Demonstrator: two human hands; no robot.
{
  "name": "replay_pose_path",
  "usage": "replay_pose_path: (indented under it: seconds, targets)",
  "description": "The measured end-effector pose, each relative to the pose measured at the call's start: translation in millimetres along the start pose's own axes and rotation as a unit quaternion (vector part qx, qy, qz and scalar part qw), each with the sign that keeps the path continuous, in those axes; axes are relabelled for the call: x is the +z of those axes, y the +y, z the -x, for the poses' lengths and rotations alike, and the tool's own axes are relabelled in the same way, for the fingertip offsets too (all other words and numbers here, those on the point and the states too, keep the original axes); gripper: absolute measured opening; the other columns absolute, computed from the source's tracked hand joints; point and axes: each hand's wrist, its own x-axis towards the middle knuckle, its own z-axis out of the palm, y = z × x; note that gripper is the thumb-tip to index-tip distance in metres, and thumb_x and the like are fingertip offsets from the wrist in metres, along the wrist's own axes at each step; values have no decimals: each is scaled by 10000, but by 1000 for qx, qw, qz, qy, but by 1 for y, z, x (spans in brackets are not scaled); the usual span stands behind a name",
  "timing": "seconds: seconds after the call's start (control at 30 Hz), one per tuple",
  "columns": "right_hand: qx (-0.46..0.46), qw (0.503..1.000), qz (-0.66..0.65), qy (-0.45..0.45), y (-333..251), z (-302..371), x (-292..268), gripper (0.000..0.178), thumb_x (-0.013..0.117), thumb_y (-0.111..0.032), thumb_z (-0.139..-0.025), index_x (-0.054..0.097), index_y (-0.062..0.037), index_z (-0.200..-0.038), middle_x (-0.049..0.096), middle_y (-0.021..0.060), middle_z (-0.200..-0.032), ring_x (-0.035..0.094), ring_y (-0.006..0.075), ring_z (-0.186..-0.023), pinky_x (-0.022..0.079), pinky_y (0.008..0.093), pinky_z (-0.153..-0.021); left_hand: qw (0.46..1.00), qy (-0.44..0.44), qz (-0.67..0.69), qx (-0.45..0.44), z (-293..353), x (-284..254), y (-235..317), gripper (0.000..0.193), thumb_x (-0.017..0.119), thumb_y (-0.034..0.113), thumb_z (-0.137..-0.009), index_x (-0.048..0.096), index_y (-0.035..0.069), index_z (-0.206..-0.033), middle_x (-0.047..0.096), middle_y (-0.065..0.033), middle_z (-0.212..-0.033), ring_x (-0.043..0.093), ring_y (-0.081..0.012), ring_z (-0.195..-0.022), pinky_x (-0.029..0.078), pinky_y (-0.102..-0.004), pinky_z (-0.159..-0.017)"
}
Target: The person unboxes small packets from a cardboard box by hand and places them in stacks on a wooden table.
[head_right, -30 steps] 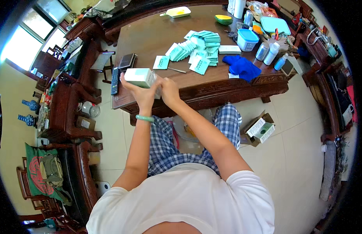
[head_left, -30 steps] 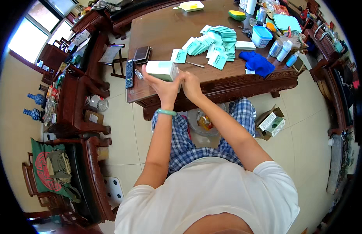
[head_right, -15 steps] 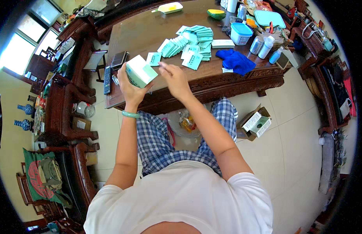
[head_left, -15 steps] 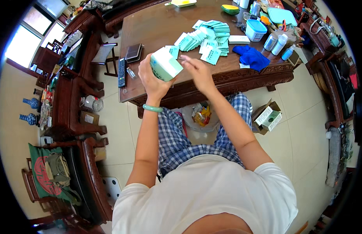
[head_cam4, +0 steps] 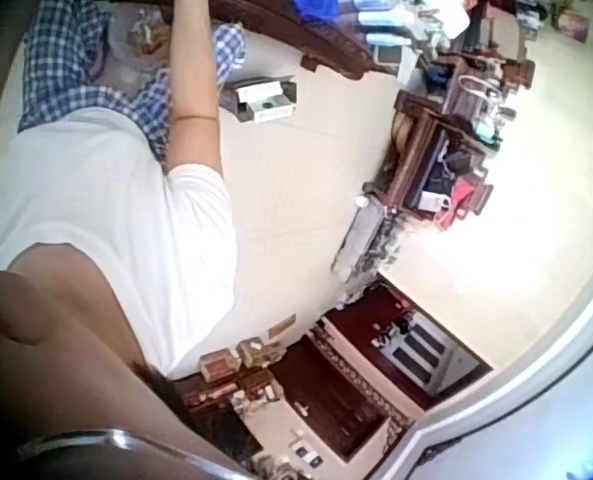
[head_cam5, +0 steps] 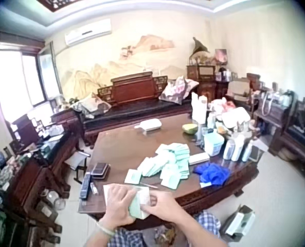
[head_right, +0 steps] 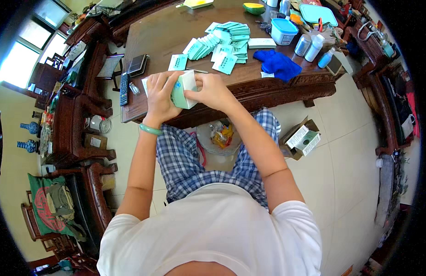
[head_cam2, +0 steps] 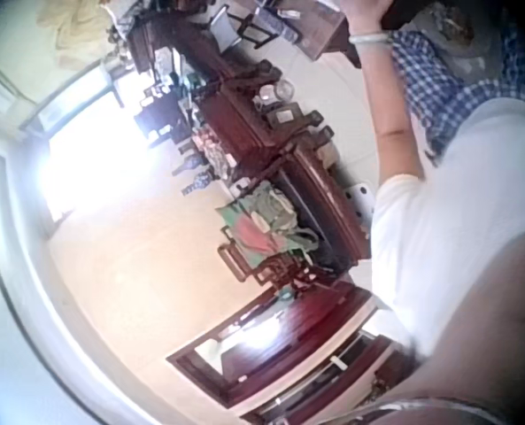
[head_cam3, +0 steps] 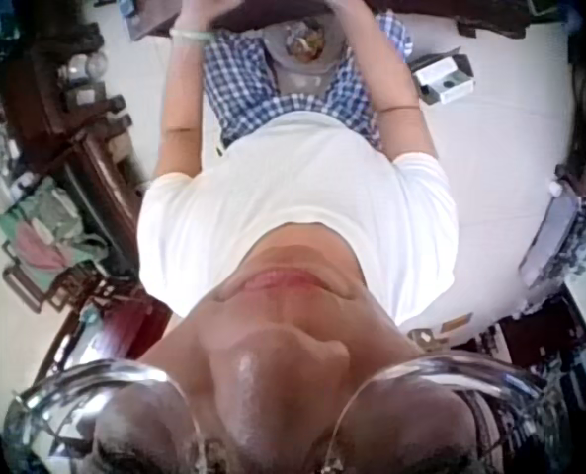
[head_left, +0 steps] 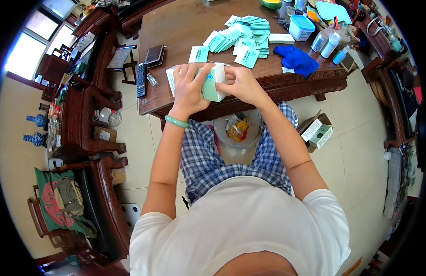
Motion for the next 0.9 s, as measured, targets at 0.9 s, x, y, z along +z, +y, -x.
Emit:
replay_pose_path:
  seconds: [0.9]
  targets:
    - [-332, 919, 210, 17, 1, 13, 10, 192, 621, -27, -783, 710, -32, -953, 703, 110, -854, 682, 238, -792, 531, 342, -691, 992, 19, 84, -91, 15, -11, -24, 692, 789, 153, -582, 526, 80, -1218, 579, -125, -1085, 534, -357, -1036, 405, -441, -917]
